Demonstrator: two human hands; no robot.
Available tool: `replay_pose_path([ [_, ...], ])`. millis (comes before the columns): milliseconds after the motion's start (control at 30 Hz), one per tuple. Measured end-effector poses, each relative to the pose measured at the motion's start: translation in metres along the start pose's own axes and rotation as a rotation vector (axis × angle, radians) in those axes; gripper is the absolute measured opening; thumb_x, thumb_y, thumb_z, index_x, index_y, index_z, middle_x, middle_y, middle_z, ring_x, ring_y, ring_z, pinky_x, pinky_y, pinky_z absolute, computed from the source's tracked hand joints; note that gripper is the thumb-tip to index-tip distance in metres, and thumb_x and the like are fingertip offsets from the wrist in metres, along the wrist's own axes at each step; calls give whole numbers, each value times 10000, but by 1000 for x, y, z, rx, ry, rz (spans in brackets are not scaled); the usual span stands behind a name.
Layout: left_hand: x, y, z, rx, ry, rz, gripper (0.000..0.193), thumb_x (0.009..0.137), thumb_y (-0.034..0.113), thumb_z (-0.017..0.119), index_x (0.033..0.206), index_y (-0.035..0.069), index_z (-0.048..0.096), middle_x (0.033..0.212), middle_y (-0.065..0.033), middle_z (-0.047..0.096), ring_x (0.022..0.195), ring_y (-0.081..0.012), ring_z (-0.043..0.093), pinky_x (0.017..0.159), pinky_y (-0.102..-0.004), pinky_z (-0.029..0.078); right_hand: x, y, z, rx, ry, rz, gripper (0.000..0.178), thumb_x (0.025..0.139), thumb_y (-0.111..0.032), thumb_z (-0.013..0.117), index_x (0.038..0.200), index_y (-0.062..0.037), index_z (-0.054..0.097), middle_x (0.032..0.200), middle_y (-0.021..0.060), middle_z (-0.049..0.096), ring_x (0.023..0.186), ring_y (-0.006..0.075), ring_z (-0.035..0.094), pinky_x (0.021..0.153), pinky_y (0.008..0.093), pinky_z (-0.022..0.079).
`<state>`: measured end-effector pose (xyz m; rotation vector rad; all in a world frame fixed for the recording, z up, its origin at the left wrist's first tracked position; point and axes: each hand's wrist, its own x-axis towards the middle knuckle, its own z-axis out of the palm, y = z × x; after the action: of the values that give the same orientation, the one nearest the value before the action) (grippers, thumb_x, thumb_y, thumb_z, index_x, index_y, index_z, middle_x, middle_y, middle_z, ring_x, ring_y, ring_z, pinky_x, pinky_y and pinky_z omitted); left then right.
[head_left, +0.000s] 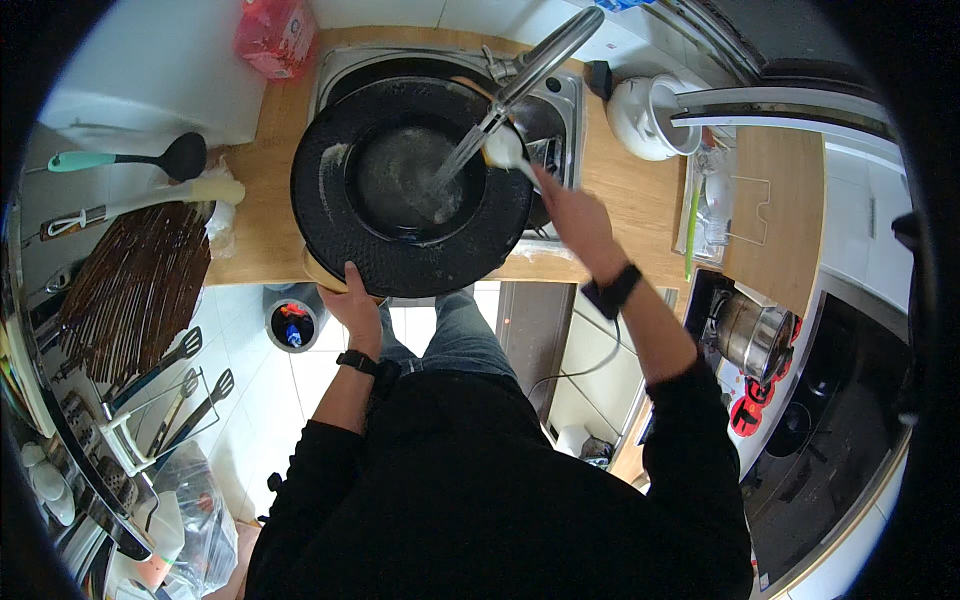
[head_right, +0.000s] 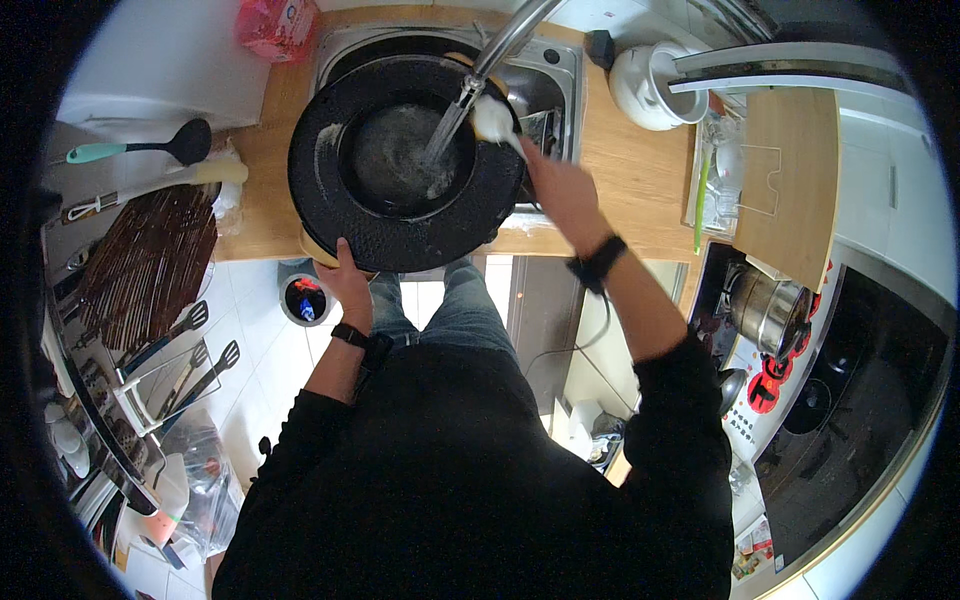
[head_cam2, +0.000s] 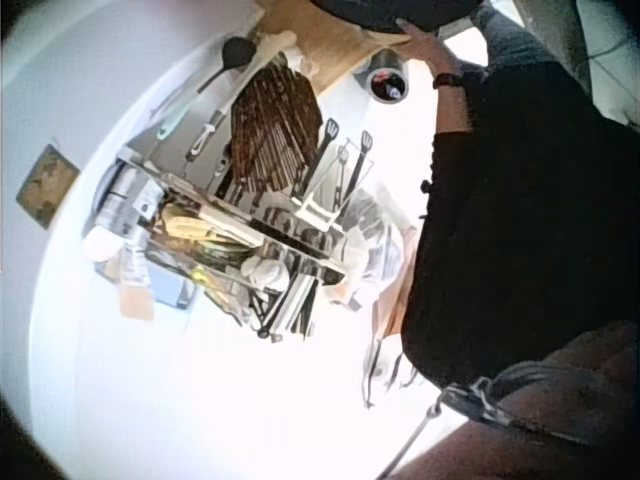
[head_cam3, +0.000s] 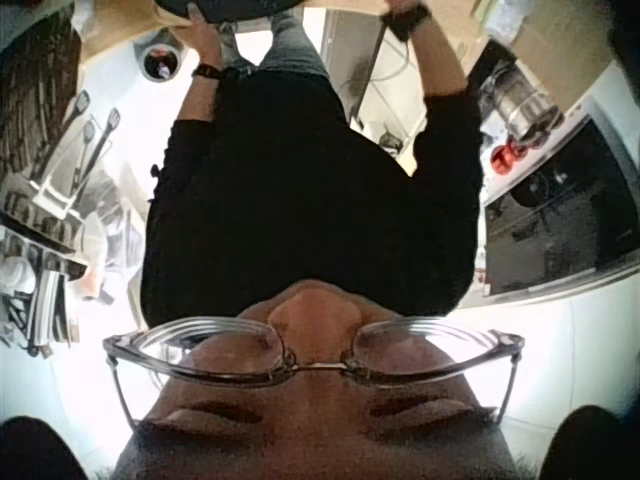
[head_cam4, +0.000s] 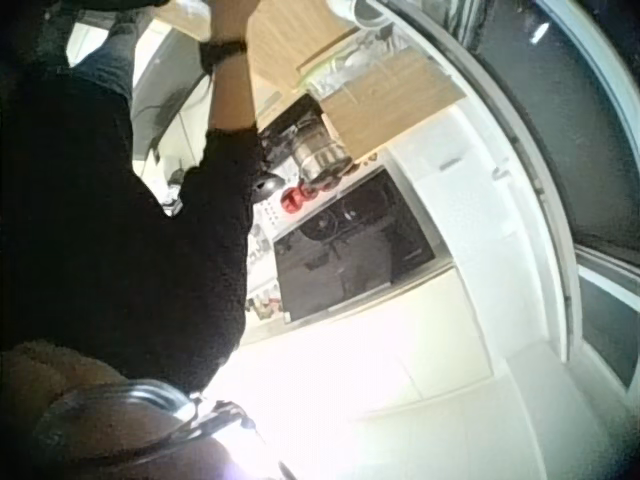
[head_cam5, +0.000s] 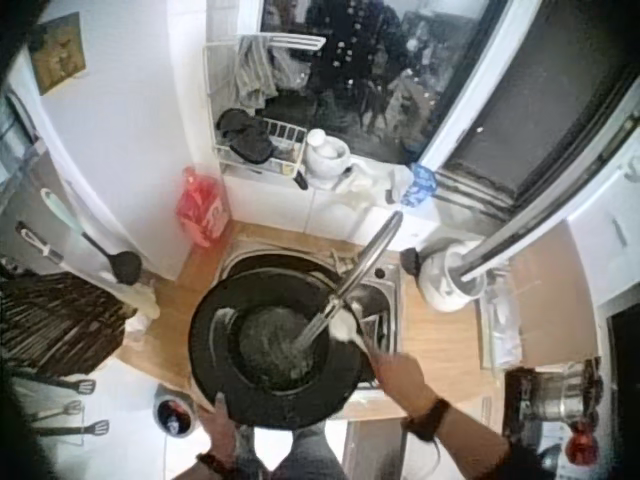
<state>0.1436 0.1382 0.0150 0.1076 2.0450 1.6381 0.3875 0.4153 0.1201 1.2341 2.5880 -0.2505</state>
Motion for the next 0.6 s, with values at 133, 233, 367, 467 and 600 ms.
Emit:
replay_pose_path([
  [133,-1,5,8,70,35,-4,639,1013,298,682,1433,-91,398,1384,-229,576,1232,-319,588,1098,-407,441,-100,-17,-3,-9,-217,28,636,1019,-190,555,1613,-236,333,669,137,674,603,347,692,532,492,532],
  [233,-4,3,5,50,55,-81,637,1016,305,679,1431,-87,395,1382,-231,574,1236,-321,584,1103,-411,435,-67,-19,5,2,-33,49,545,1061,-211,501,1591,-248,381,672,157,673,593,361,683,529,500,528],
  [367,-12,-4,3,33,66,-98,662,1009,320,687,1449,-72,385,1395,-226,565,1267,-318,566,1116,-406,426,26,-13,18,78,235,4,523,1065,-217,492,1578,-240,391,711,172,687,640,385,690,562,525,531],
  [467,-11,-4,3,43,81,-41,597,1009,291,695,1411,-68,439,1386,-195,582,1198,-290,599,1076,-374,456,-5,-26,12,98,63,-2,539,1057,-203,504,1581,-209,377,724,176,690,653,381,691,572,513,539],
  [600,-8,-2,3,-50,58,-134,642,1009,289,690,1451,-73,395,1414,-213,562,1259,-307,573,1113,-396,432,-107,-37,-13,-48,-314,96,658,997,-139,572,1612,-212,348,679,150,684,603,335,708,549,460,569],
])
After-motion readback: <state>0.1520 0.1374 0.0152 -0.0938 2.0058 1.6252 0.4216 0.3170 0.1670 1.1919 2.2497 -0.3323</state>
